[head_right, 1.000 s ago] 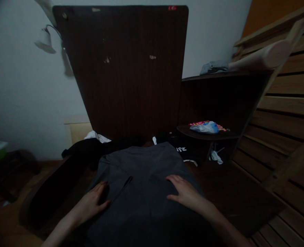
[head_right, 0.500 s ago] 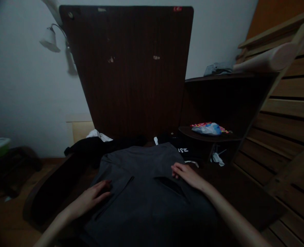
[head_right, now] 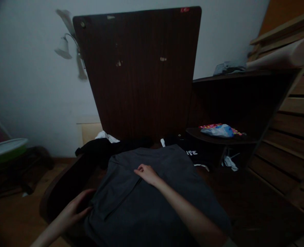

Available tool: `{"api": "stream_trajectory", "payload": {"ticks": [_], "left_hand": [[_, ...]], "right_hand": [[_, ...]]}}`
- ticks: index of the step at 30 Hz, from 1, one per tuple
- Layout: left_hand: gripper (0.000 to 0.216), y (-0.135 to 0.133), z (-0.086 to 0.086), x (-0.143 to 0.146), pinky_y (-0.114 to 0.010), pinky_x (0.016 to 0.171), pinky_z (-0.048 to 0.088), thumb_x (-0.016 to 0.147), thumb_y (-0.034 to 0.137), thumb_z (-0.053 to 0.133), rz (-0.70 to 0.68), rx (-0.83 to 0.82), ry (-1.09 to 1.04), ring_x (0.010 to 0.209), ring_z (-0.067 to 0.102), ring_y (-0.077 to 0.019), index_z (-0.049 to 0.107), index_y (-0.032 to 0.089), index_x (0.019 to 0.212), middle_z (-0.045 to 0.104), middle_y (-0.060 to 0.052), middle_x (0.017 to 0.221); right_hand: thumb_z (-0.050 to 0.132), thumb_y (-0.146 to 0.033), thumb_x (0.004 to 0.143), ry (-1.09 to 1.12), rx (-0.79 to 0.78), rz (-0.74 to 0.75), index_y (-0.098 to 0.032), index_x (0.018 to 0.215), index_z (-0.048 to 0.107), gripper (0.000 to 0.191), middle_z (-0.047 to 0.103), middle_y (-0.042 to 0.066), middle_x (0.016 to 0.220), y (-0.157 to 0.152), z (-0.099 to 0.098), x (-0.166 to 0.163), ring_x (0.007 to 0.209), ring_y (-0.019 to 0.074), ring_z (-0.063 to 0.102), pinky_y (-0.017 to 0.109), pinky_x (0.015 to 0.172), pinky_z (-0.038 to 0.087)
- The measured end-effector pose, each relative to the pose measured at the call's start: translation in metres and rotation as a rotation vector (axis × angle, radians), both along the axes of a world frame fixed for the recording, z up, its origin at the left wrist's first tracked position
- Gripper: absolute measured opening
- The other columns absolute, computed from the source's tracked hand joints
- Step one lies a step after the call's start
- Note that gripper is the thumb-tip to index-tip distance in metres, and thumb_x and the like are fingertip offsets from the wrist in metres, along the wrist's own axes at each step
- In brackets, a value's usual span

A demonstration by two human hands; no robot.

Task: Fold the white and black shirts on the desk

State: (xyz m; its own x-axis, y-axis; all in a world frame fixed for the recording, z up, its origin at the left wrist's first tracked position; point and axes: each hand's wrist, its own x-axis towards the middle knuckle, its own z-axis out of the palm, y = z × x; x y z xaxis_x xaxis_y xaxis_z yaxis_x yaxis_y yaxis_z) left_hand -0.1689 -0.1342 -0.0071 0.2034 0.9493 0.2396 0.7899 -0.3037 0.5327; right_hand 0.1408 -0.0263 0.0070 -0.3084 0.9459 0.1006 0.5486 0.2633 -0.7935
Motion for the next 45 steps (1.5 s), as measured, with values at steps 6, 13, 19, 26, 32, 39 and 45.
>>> {"api": "stream_trajectory", "payload": {"ticks": [6,13,19,26,32,39,45], "left_hand": [[0.031,0.005,-0.008,0.027,-0.032,0.077,0.047,0.059,0.02,0.048,0.205,0.048,-0.067,0.086,0.059,-0.0211,0.053,0.018,0.09,0.061,-0.007,0.092],[0.013,0.014,-0.015,0.029,-0.021,0.053,0.039,0.05,0.013,0.039,0.291,0.169,-0.034,0.055,0.048,-0.0132,0.033,0.021,0.058,0.047,0.004,0.058],[0.016,0.01,-0.009,0.03,-0.028,0.072,0.046,0.054,0.01,0.041,0.11,0.23,0.05,0.083,0.056,-0.0188,0.047,0.02,0.064,0.059,-0.004,0.085],[0.061,0.021,-0.018,0.032,-0.035,0.099,0.032,0.061,0.007,0.039,-0.155,0.082,0.08,0.115,0.044,-0.0187,0.047,0.022,0.12,0.049,-0.005,0.125],[0.052,0.022,-0.025,0.028,-0.038,0.101,0.029,0.074,0.024,0.046,-0.204,0.084,0.196,0.121,0.037,-0.0217,0.042,0.026,0.125,0.041,-0.004,0.132],[0.063,0.014,0.001,0.043,-0.055,0.1,0.017,0.07,0.045,0.056,-0.197,-0.136,0.378,0.128,0.021,-0.0293,0.035,0.032,0.128,0.024,-0.007,0.14],[0.056,0.028,0.042,0.074,-0.047,0.098,0.024,0.063,0.054,0.059,-0.325,-0.328,0.269,0.12,0.037,-0.0307,0.055,0.028,0.113,0.042,-0.01,0.131]], "right_hand": [[0.061,-0.028,0.066,-0.076,0.217,0.008,-0.017,0.065,0.056,0.012,0.054,-0.001,0.063,0.01,-0.032,-0.021,0.062,0.012,0.049,0.022,0.057,0.034],[0.063,-0.04,0.06,0.525,-0.103,0.012,-0.018,0.061,0.045,0.028,0.044,-0.007,0.053,0.022,-0.034,-0.014,0.05,0.0069,0.041,0.019,0.049,0.031],[0.066,-0.048,0.052,0.71,-0.375,0.075,-0.02,0.068,0.044,0.038,0.044,-0.008,0.054,0.019,-0.024,-0.006,0.043,0.0056,0.036,0.017,0.038,0.026],[0.059,-0.027,0.057,0.753,-0.37,0.098,-0.02,0.073,0.051,0.019,0.046,-0.008,0.055,0.013,-0.009,0.003,0.044,0.0056,0.038,0.017,0.041,0.025],[0.049,-0.012,0.062,0.183,-0.053,0.002,-0.019,0.066,0.055,0.01,0.04,-0.008,0.045,0.02,-0.02,0.008,0.044,0.0072,0.037,0.018,0.046,0.026],[0.05,-0.013,0.068,-0.165,0.184,-0.097,-0.021,0.074,0.061,0.014,0.055,-0.004,0.056,0.024,-0.031,0.011,0.055,0.009,0.049,0.018,0.052,0.03],[0.051,-0.013,0.068,-0.138,0.205,-0.118,-0.021,0.068,0.061,0.013,0.055,-0.004,0.054,0.027,-0.033,0.009,0.053,0.0095,0.049,0.019,0.051,0.03]]}}
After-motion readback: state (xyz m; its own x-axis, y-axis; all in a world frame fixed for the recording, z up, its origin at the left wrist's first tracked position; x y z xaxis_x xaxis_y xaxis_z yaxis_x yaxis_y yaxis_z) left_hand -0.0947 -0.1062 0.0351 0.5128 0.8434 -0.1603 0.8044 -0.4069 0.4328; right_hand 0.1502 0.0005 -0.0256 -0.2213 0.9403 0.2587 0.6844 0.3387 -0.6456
